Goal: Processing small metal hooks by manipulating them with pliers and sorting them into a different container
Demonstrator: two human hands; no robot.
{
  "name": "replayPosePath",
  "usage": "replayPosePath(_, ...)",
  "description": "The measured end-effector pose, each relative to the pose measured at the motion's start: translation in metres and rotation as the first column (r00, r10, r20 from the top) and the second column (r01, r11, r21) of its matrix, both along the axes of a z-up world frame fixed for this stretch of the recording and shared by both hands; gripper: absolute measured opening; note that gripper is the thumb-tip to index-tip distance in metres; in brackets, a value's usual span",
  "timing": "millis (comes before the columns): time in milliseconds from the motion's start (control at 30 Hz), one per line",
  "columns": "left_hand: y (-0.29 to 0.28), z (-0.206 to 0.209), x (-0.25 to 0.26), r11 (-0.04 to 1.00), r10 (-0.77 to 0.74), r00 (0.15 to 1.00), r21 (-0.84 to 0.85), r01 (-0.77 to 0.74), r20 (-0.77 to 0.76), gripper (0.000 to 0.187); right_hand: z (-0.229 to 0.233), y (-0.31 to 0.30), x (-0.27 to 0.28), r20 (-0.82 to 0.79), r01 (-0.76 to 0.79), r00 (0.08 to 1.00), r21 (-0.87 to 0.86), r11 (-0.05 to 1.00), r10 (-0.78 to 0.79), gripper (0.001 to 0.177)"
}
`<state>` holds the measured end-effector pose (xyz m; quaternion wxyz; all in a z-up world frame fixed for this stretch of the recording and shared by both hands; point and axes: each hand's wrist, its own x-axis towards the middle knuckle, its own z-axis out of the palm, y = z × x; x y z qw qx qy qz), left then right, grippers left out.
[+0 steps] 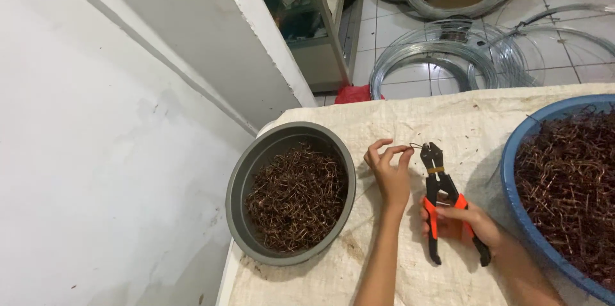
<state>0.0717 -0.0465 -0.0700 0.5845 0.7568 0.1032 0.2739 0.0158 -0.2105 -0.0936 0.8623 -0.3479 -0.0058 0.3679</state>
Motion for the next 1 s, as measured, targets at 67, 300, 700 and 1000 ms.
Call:
replayPosePath(67,-0.002,-0.004,0.001,0.999,0.024,0.999,0.029,-0.025,0.034,0.005,-0.006,0.000,0.006,0.005,-0.027,1.000,0.020,0.999,0.027,0.036)
replayPosePath(300,-0.001,-0.005,-0.005,0.997,0.064,0.996,0.033,-0.066,0.058,0.005,-0.042,-0.007,0.015,0.004,-0.073,0.997,-0.014,0.997,0.073,0.038)
replayPosePath(700,0.005,-0.012,-0.002,0.992,0.080,0.994,0.096,-0.088,0.076,0.004,-0.061,-0.009,0.018,0.034,-0.096,0.995,-0.028,0.995,0.097,0.042)
replayPosePath(1000,0.005,-0.013,-0.002,0.999,-0.036,0.999,-0.002,0.036,-0.021,0.014,-0.027,-0.006,0.014,-0.062,-0.065,0.996,-0.072,0.995,0.061,0.047)
